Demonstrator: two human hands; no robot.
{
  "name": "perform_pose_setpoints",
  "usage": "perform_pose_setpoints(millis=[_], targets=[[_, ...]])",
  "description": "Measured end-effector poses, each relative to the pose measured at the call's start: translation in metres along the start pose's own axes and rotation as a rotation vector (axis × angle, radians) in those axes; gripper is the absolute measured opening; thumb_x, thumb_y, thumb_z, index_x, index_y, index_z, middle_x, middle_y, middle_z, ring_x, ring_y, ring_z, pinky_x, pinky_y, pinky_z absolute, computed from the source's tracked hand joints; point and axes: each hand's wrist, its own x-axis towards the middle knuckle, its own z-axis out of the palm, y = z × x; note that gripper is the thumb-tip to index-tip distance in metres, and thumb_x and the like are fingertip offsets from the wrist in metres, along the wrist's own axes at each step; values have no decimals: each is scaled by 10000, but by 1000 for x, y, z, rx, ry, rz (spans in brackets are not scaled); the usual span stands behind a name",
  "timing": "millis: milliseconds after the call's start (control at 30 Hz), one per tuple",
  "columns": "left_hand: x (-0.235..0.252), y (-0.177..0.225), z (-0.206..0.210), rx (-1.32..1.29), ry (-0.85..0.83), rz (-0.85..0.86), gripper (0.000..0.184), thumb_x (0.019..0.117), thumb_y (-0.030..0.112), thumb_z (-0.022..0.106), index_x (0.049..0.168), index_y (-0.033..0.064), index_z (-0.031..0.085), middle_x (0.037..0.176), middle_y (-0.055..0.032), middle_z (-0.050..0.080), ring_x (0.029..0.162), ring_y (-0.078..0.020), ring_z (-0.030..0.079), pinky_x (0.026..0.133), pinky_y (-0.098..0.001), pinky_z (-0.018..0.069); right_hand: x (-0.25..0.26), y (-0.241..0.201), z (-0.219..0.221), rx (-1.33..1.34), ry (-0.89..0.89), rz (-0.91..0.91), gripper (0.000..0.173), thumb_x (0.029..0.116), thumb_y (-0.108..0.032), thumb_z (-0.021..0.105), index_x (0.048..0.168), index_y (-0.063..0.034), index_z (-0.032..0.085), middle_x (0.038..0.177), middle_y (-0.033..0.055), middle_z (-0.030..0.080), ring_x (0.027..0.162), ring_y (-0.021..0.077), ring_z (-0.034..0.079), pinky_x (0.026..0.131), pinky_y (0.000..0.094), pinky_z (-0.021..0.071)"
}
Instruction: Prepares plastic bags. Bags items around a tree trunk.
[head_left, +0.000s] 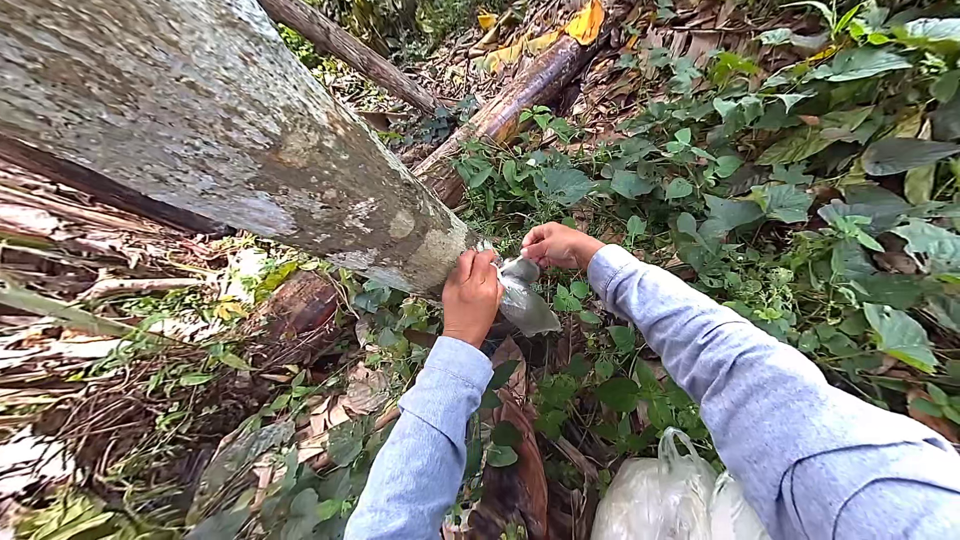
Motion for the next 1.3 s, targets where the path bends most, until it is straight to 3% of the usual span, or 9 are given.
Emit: perform_pose_setpoints(millis=[200,267,367,533,800,900,1000,1133,1300], targets=[[-14,-5,-6,53,27,-71,78,884,20,707,935,-36,723,1155,-170,705,1087,-377,658,800,-510,531,15,16,-4,-135,167,-124,156,987,-52,647,1102,31,584,900,75,593,728,98,537,682,268,471],[-22,-10,-27,-99,-67,-135,163,938,56,682,1050,-53,728,1198,-220,675,1143,-429,631,877,-574,534,16,27,-12,-131,159,-155,278,1036,-122,580,1289,-8,566,1197,154,622,1024,226,608,845,425,518],[-55,-2,-61,-342,-263,-100,258,965,138,670,1148,-38,721,1224,-232,661,1147,-423,637,951,-557,540,17,52,-15,52,-61,26,504,1093,-183,417,1588,-219,330,1591,119,395,1390,333,465,1004,622,459],[-127,66,-93,-894,-591,278,139,948,80,671,1037,-3,738,1124,-171,715,1060,-345,701,876,-495,583,18,92,8,147,-57,81,419,999,33,376,1387,-73,494,1056,47,658,853,116,650,772,319,560],[-161,72,-64,-1036,-949,271,244,1035,72,551,1199,-69,663,1205,-267,659,1169,-443,631,977,-565,507,-4,110,-27,-335,220,226,231,1027,-13,540,1218,75,637,1091,122,685,897,92,654,864,272,545],[-167,70,-74,-1167,-700,158,198,1006,10,553,1127,-44,701,1114,-229,702,1080,-396,689,923,-528,558,-36,78,-30,-691,100,301,253,1038,-86,562,1215,77,642,1132,169,684,954,145,658,913,336,541],[-170,85,-73,-1288,-482,108,201,1001,76,563,1079,30,742,1024,-128,719,964,-280,717,835,-448,604,-87,10,-13,-860,62,200,249,1036,-192,572,1165,-11,685,991,44,692,816,70,633,792,296,550],[-171,112,-66,-1527,-437,401,374,947,-15,539,1237,132,723,1222,-35,727,1188,-273,660,969,-509,534,-185,-64,38,-836,-89,24,148,1011,-133,607,1066,-77,733,944,-52,722,830,3,665,760,196,570],[-185,128,-70,-1404,-361,728,318,927,-2,615,1133,191,761,1091,2,754,1177,-277,654,958,-530,458,-280,-2,97,-894,-565,-19,132,927,-28,669,944,-75,791,828,9,739,747,76,693,686,272,575]])
